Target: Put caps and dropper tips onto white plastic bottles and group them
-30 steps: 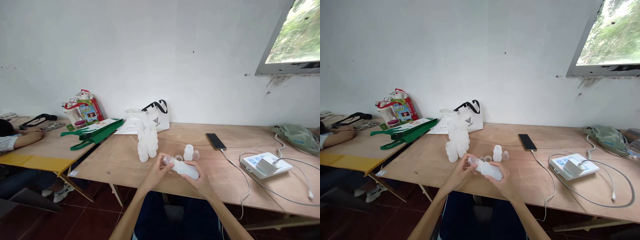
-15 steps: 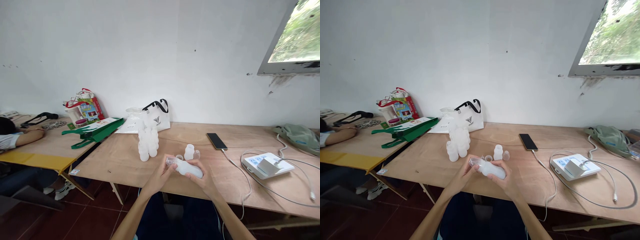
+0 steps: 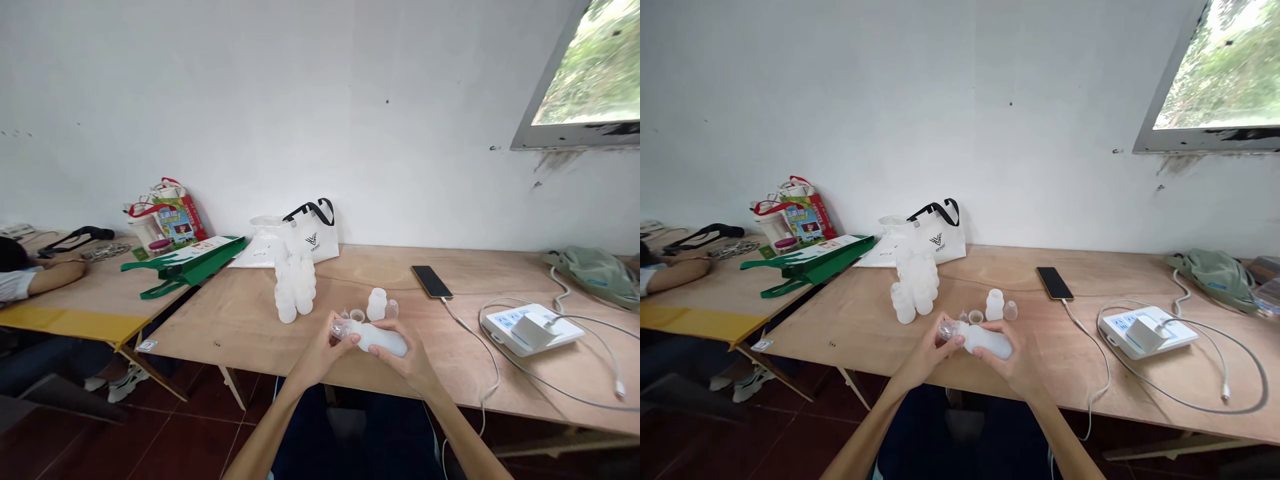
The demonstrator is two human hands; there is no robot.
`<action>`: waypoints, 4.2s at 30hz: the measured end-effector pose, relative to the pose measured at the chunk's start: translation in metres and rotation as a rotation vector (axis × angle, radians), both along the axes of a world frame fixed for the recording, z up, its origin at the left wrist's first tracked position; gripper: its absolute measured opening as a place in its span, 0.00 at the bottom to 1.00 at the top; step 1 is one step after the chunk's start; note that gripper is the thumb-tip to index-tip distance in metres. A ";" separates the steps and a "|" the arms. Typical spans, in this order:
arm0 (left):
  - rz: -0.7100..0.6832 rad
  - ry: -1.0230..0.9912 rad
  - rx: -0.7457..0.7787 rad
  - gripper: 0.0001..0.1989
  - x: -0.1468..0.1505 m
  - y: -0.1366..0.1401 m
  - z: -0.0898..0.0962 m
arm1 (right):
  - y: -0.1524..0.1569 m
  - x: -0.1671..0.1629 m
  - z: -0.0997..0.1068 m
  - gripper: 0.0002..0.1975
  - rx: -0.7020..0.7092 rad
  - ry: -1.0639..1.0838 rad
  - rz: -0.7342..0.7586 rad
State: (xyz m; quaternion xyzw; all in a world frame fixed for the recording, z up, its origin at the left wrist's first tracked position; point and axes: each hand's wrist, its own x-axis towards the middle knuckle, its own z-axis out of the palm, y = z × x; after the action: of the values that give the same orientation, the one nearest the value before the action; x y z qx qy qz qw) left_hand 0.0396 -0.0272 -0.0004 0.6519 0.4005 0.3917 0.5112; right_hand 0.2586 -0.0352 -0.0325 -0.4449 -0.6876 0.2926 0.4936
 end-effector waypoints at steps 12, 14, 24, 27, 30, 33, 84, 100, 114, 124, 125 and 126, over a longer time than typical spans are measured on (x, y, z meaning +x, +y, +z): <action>-0.061 -0.053 0.001 0.20 0.001 -0.004 0.002 | -0.003 -0.001 0.009 0.18 -0.235 0.202 0.181; -0.053 -0.055 0.009 0.20 0.001 -0.004 0.001 | -0.004 -0.003 0.010 0.18 -0.271 0.231 0.178; -0.033 -0.173 0.037 0.22 0.004 0.001 0.004 | -0.010 -0.013 0.013 0.18 -0.072 0.111 0.063; -0.065 -0.188 0.019 0.21 0.003 0.000 0.003 | -0.010 -0.009 0.009 0.17 0.020 0.039 0.042; -0.100 -0.151 -0.001 0.21 -0.002 0.000 0.003 | -0.009 -0.004 0.004 0.18 0.044 -0.050 0.059; -0.111 -0.114 -0.012 0.21 -0.006 -0.002 0.007 | -0.008 -0.001 0.001 0.18 0.059 -0.104 0.076; 0.523 0.129 0.279 0.33 -0.048 -0.004 0.035 | 0.009 -0.028 -0.033 0.19 -0.017 -0.555 0.112; 0.986 0.273 0.436 0.36 -0.154 0.053 0.000 | 0.009 -0.029 -0.037 0.14 0.023 -0.620 0.106; 0.888 0.373 0.282 0.32 -0.151 0.076 -0.039 | 0.009 -0.028 -0.036 0.13 0.039 -0.623 0.104; 0.817 0.252 0.324 0.26 -0.154 0.091 -0.064 | 0.009 -0.028 -0.037 0.13 0.040 -0.625 0.106; 0.845 0.275 0.310 0.24 -0.154 0.092 -0.067 | 0.009 -0.028 -0.037 0.13 0.041 -0.624 0.107; 0.874 0.306 0.297 0.21 -0.153 0.092 -0.069 | 0.009 -0.028 -0.037 0.13 0.041 -0.622 0.107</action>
State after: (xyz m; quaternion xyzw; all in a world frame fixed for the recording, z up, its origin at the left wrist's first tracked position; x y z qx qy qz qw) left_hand -0.1138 0.0651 -0.0690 0.5385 0.6471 0.5224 0.1355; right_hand 0.2303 -0.0260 -0.0695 -0.4660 -0.8340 0.1541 0.2523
